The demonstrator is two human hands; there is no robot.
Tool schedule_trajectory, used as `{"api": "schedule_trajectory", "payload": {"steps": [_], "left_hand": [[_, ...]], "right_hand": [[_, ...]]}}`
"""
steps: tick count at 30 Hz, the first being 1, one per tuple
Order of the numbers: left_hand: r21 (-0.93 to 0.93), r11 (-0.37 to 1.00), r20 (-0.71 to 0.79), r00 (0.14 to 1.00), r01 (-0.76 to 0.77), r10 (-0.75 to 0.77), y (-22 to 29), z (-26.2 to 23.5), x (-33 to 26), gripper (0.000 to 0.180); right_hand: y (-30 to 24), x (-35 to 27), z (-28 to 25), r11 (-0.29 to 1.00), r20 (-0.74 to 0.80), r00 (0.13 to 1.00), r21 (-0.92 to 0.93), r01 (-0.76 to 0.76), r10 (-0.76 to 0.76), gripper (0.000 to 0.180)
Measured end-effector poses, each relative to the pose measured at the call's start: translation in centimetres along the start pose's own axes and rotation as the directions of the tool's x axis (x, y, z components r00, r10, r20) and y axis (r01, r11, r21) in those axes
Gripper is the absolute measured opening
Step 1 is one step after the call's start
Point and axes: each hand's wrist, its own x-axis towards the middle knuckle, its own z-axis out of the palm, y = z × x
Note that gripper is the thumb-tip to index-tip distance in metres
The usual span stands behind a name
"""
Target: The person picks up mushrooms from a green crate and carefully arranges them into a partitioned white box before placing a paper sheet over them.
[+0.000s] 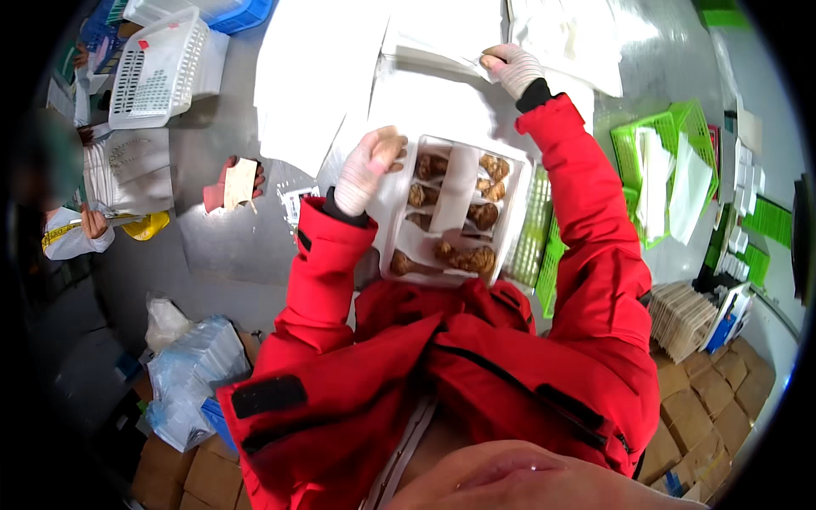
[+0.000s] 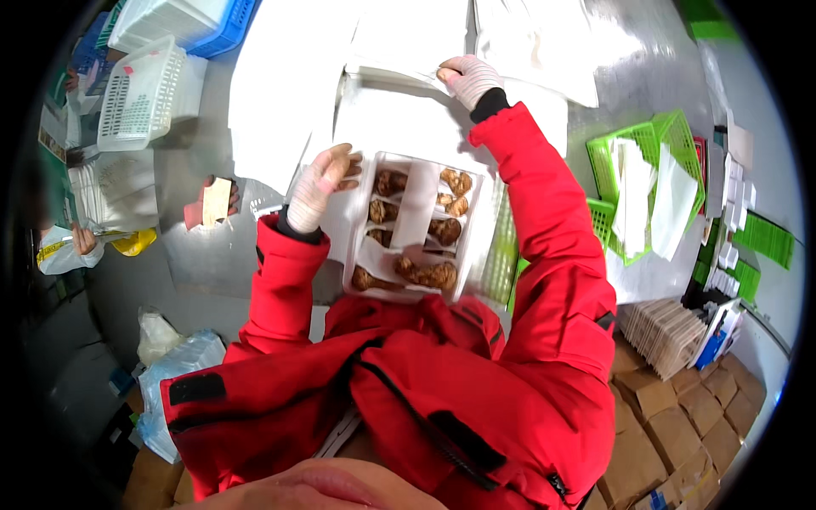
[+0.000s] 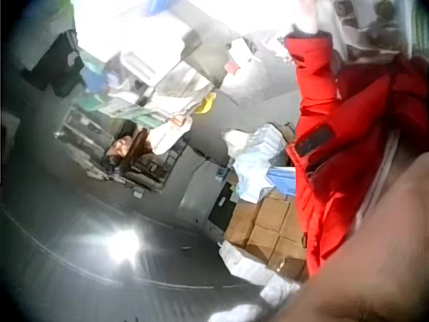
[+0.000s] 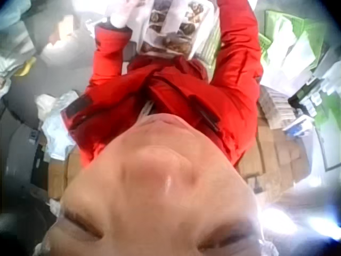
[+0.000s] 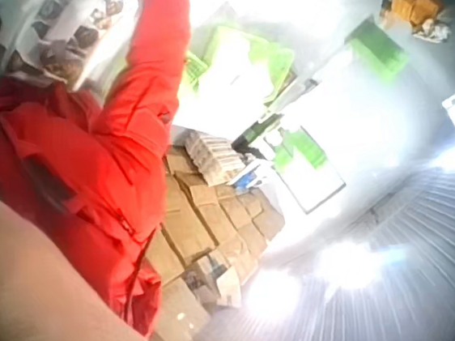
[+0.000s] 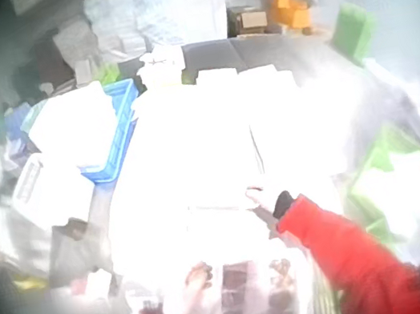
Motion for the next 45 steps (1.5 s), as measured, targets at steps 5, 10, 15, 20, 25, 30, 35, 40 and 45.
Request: {"api": "schedule_trajectory", "payload": {"steps": [5,10,15,20,25,30,35,40,45], "left_hand": [[-0.233,0.957,0.137,0.98,0.175,-0.146,-2.4,-0.2,2.9,0.083],[0.027,0.989,0.157,0.977,0.143,-0.145,-1.8,0.6,1.4,0.086],[0.192,0.98,0.137,0.99,-0.053,0.027,-0.9,0.6,-1.8,0.073],[-0.175,0.93,0.112,0.945,0.322,-0.306,-3.2,0.4,-2.1,0.065],[0.137,0.974,0.168,0.973,-0.181,0.157,-6.2,0.5,-4.4,0.062],[0.142,0.886,0.21,0.889,-0.44,0.408,-9.0,-0.3,-4.6,0.06],[-0.178,0.873,0.172,0.86,-0.453,0.481,-10.7,-1.7,-4.7,0.06],[0.166,0.922,-0.02,0.934,-0.35,0.358,-7.3,0.8,-8.3,0.065],[0.296,0.882,0.124,0.93,-0.366,0.345,-7.4,0.4,-10.5,0.058]], "right_hand": [[-2.2,-8.0,-2.6,0.978,0.084,0.991,-0.175,0.118,-0.104,0.019],[2.9,-11.2,-1.8,0.996,0.026,0.997,0.041,0.074,-0.075,0.031],[-1.1,-13.2,-4.9,0.977,-0.105,0.976,0.077,0.198,-0.189,0.022],[-6.0,-23.6,-2.6,0.755,-0.008,0.891,-0.534,0.38,-0.454,0.022],[-5.6,-28.1,-0.3,0.742,0.005,0.88,-0.535,0.403,-0.474,0.023],[-6.2,-29.2,-2.5,0.762,0.161,0.9,0.486,-0.429,0.404,0.069],[-3.7,-28.8,-0.9,0.744,0.262,0.944,0.586,-0.322,0.202,0.074],[-3.5,-29.7,-0.4,0.777,0.034,0.998,0.626,-0.067,0.059,0.05],[-7.0,-30.2,-1.6,0.851,0.233,0.96,0.462,-0.249,0.154,0.052]]}}
